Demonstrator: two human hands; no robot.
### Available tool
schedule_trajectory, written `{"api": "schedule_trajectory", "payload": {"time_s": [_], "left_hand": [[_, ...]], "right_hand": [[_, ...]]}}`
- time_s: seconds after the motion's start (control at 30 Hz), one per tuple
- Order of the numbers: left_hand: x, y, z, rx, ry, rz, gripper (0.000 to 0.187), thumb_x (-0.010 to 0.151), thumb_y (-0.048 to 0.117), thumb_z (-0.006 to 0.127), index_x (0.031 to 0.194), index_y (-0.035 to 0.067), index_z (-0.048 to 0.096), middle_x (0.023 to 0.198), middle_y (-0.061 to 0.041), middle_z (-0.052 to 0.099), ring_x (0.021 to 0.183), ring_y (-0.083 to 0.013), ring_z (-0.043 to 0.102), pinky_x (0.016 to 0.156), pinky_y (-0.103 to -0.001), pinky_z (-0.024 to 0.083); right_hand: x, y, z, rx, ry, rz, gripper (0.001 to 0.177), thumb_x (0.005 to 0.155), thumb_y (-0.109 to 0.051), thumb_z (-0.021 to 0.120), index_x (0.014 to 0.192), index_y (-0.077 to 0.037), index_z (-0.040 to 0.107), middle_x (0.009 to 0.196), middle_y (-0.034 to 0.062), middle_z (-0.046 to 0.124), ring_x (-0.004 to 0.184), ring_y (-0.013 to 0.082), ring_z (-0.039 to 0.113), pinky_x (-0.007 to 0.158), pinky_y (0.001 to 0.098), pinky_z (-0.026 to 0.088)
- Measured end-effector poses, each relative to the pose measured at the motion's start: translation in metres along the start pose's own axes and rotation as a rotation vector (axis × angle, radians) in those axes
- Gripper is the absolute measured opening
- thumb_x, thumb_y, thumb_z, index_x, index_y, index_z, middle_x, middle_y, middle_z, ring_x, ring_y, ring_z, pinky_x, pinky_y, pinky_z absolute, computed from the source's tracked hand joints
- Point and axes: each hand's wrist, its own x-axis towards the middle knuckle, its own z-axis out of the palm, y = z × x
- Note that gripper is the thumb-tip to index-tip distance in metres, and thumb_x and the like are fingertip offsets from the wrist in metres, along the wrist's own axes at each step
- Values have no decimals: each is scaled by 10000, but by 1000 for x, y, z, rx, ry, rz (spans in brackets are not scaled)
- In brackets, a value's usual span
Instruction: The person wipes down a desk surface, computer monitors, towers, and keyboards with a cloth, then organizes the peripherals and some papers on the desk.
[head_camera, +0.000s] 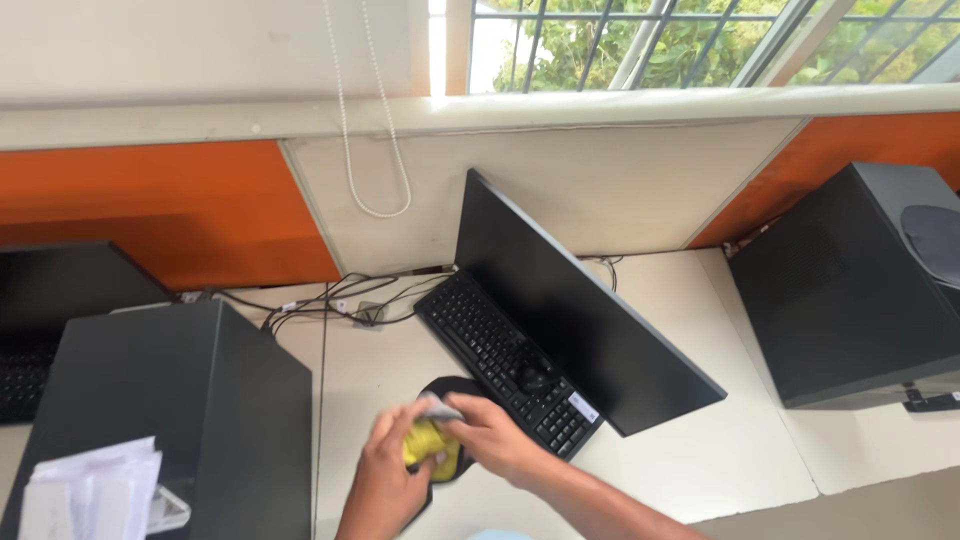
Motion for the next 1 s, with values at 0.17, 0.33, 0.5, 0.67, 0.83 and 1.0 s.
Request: {"api": "schedule_trajectory", "payload": {"time_s": [0.17, 0.33, 0.5, 0.67, 0.83, 1.0], "left_hand": [[0, -74, 16, 85, -69, -197, 399, 688, 86, 742, 1079, 145, 696, 1101, -109, 701, 1046, -337, 689, 893, -406, 569], [13, -91, 30, 286, -102, -580, 281, 798, 330, 749, 885, 71, 684, 944, -154, 732, 941, -374, 702, 818, -459, 570], [47, -98, 54, 299, -152, -470, 497, 830, 469, 780, 690, 5, 673, 768, -226, 687, 836, -437, 675, 772, -492, 554], [103, -110, 95, 27, -156, -255, 296, 726, 212, 802, 923, 55, 647, 768, -162, 742, 839, -397, 706, 751, -472, 557], [160, -169, 145, -191, -237, -444, 306, 751, 102, 734, 1057, 101, 735, 853, -77, 812, 878, -260, 807, 832, -364, 607], [132, -240, 205, 61, -204, -470, 372, 783, 60, 657, 1145, 114, 726, 1010, -66, 801, 1020, -255, 720, 906, -359, 538]], "right_hand": [[-27, 7, -76, -550, 252, -27, 267, 889, -215, 751, 1112, -84, 687, 995, 33, 766, 855, 117, 748, 734, 262, 613], [-74, -31, -116, -653, 799, -164, 147, 894, -186, 719, 954, -66, 778, 821, 46, 794, 709, 153, 745, 638, 299, 586], [-116, -99, -126, -1041, 1102, -554, 150, 956, -189, 697, 1012, -52, 723, 962, 69, 748, 882, 164, 720, 823, 308, 562], [-102, -115, -164, -948, 1162, -268, 282, 1050, -296, 597, 1139, -75, 749, 1044, 90, 775, 988, 199, 729, 882, 352, 558], [-107, -100, -188, -901, 1010, 118, 398, 996, -405, 590, 1283, -179, 748, 897, 130, 796, 854, 273, 756, 794, 391, 591], [-90, -109, -183, -1064, 835, 191, 437, 989, -428, 544, 1354, -217, 658, 909, 137, 774, 859, 259, 745, 767, 393, 571]]}}
